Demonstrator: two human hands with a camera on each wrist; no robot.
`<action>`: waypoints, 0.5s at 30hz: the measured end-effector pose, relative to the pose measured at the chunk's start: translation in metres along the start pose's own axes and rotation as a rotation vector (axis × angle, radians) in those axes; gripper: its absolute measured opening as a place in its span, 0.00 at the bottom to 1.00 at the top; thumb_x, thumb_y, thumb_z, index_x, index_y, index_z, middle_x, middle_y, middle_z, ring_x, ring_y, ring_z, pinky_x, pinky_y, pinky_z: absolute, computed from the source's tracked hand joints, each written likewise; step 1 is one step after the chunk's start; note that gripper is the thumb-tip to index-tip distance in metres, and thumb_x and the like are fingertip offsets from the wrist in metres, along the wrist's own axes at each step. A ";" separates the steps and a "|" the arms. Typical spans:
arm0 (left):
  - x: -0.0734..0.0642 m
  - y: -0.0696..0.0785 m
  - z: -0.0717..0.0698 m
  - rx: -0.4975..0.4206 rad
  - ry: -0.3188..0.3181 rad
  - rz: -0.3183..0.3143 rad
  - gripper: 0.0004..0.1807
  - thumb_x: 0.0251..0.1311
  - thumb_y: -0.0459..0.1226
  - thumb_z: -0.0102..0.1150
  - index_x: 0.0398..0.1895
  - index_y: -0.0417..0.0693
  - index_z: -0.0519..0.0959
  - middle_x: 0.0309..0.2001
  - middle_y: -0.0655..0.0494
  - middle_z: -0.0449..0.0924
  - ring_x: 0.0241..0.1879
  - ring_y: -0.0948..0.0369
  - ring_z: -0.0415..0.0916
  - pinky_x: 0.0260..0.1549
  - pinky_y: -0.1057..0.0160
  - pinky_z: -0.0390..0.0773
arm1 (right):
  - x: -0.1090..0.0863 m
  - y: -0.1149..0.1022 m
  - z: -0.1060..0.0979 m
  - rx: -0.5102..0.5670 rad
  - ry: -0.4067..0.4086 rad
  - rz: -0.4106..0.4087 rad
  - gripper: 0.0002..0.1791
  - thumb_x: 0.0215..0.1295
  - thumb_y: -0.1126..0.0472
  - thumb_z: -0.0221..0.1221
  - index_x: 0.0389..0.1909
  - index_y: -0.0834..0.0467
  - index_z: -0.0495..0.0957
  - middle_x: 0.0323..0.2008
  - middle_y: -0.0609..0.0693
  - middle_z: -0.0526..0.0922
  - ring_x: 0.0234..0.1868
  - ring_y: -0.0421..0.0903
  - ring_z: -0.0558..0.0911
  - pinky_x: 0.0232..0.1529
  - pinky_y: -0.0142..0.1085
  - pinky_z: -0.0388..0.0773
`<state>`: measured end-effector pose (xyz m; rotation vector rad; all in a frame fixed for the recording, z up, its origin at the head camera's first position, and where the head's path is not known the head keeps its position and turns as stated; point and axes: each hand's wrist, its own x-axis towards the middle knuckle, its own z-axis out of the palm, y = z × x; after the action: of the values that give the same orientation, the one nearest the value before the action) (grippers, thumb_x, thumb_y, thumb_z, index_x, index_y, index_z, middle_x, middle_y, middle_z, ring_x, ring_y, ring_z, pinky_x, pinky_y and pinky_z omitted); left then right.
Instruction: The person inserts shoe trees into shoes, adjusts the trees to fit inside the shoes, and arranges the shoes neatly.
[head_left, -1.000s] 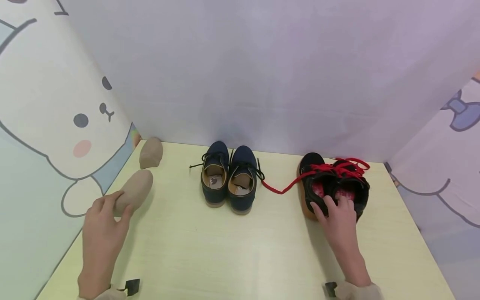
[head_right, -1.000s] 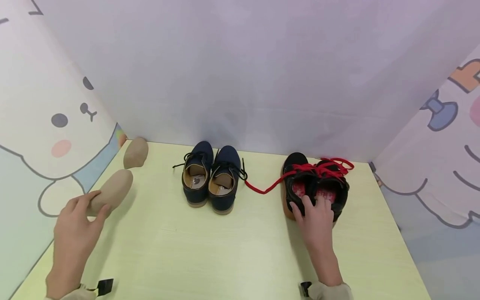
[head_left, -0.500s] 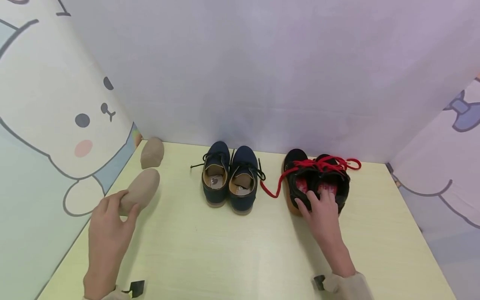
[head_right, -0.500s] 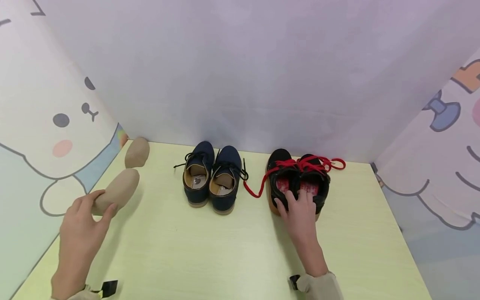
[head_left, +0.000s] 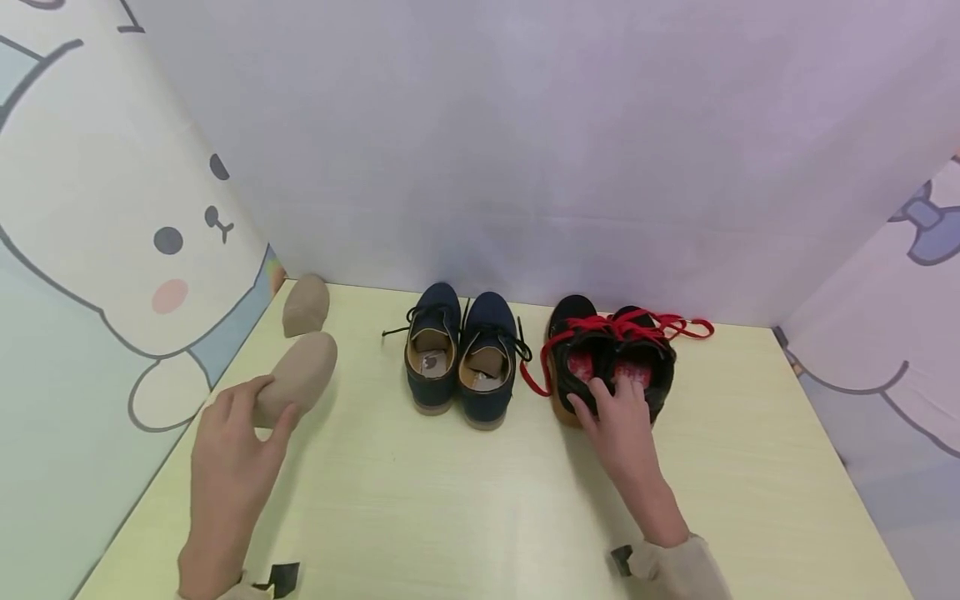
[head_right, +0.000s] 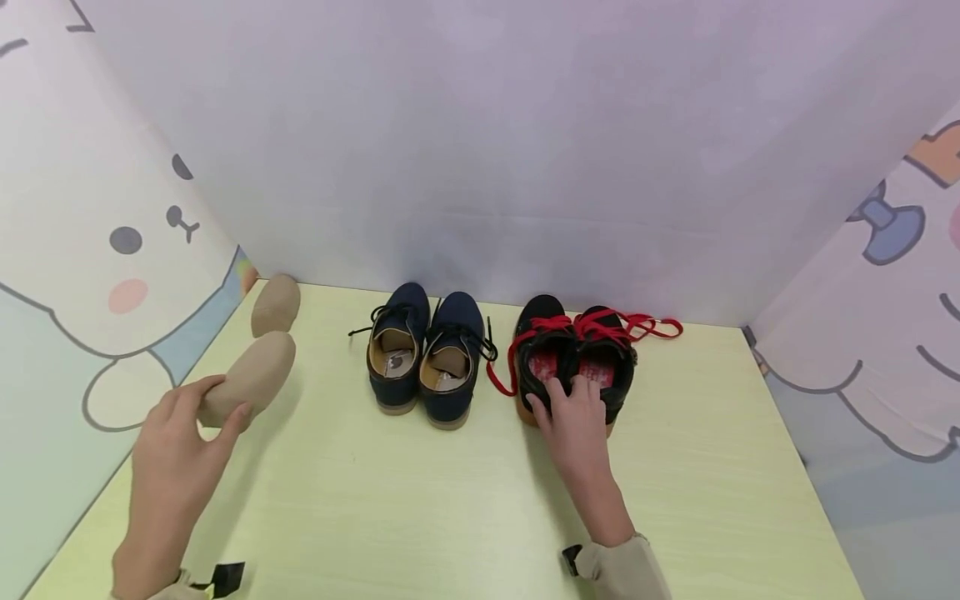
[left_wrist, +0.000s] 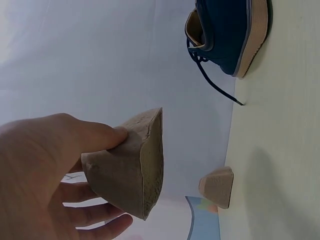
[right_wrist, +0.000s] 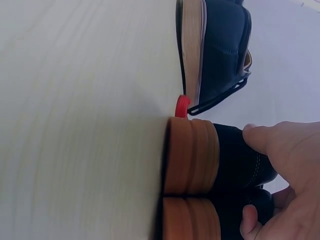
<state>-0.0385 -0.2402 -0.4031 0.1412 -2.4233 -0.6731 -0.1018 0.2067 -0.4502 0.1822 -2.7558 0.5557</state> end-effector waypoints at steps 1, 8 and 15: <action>0.000 0.002 0.001 -0.004 0.000 0.006 0.27 0.55 0.32 0.75 0.59 0.38 0.79 0.52 0.34 0.79 0.53 0.34 0.74 0.50 0.35 0.72 | 0.000 -0.002 0.000 0.002 -0.011 0.005 0.16 0.68 0.52 0.70 0.42 0.60 0.79 0.38 0.64 0.76 0.42 0.60 0.71 0.41 0.49 0.67; 0.000 0.013 0.004 -0.031 0.011 0.054 0.27 0.54 0.32 0.77 0.57 0.38 0.79 0.50 0.35 0.80 0.51 0.35 0.75 0.48 0.37 0.73 | -0.001 -0.015 -0.001 -0.007 -0.060 0.012 0.16 0.70 0.52 0.68 0.48 0.59 0.81 0.40 0.64 0.78 0.43 0.59 0.72 0.42 0.50 0.72; 0.004 0.027 0.008 -0.051 -0.008 0.084 0.28 0.55 0.34 0.77 0.58 0.37 0.78 0.49 0.35 0.80 0.51 0.37 0.75 0.47 0.37 0.74 | -0.003 -0.023 -0.002 -0.032 -0.055 -0.024 0.15 0.70 0.51 0.68 0.48 0.57 0.81 0.40 0.65 0.79 0.42 0.59 0.73 0.41 0.51 0.75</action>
<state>-0.0445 -0.2145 -0.3930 0.0159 -2.4030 -0.6981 -0.0938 0.1869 -0.4412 0.2257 -2.8099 0.5069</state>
